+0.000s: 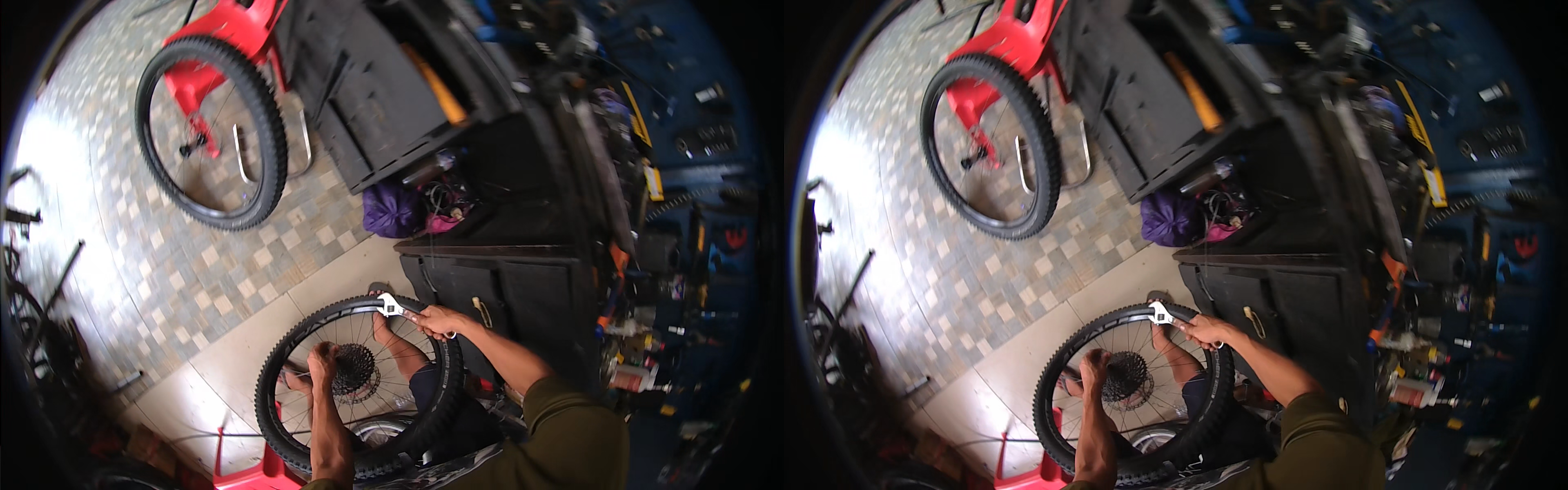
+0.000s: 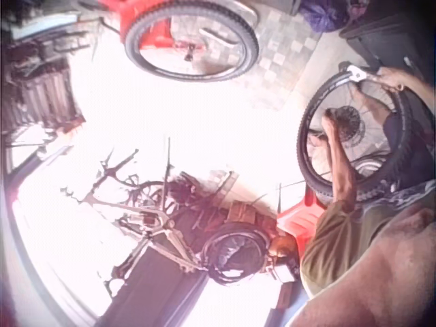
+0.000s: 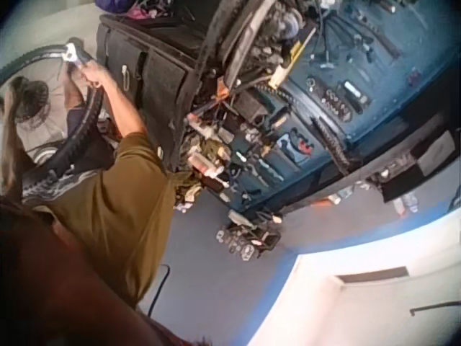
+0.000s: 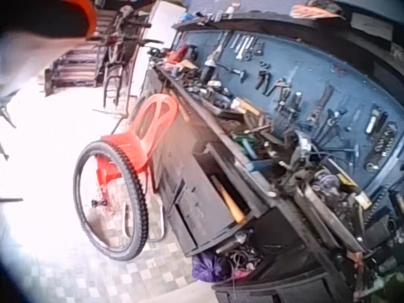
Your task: The person sits on the floor and cleans the cassette and spokes of a bicycle wheel using a rag. They then stand, wipe the tire and rim, and place the wheel on a workbench before searching through a cluttered toolbox.
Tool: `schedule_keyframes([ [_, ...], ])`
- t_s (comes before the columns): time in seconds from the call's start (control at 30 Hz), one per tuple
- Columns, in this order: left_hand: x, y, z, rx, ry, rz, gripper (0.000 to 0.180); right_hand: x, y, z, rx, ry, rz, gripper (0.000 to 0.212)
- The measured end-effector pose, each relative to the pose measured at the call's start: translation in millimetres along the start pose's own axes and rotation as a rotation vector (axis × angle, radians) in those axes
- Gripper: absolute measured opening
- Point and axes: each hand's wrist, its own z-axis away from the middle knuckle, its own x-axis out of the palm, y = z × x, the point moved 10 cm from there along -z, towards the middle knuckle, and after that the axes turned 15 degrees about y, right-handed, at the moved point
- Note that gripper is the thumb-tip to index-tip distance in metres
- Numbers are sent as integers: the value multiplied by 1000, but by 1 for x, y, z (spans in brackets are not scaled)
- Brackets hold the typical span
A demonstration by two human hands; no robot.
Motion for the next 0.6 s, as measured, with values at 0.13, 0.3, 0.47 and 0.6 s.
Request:
schedule_keyframes([
  [0.13,-6,103,6,195,-77,-81,33,-19,-23,86,-297,137,-205,39],
  [0.3,59,64,150,-786,-864,610,36,-99,-91,278,-917,690,-238,34],
  [0.47,39,135,229,1032,-723,-412,30,-145,-60,365,-721,712,-394,30],
  [0.6,40,174,177,724,-694,-554,30,-188,-29,410,-877,902,-627,30],
])
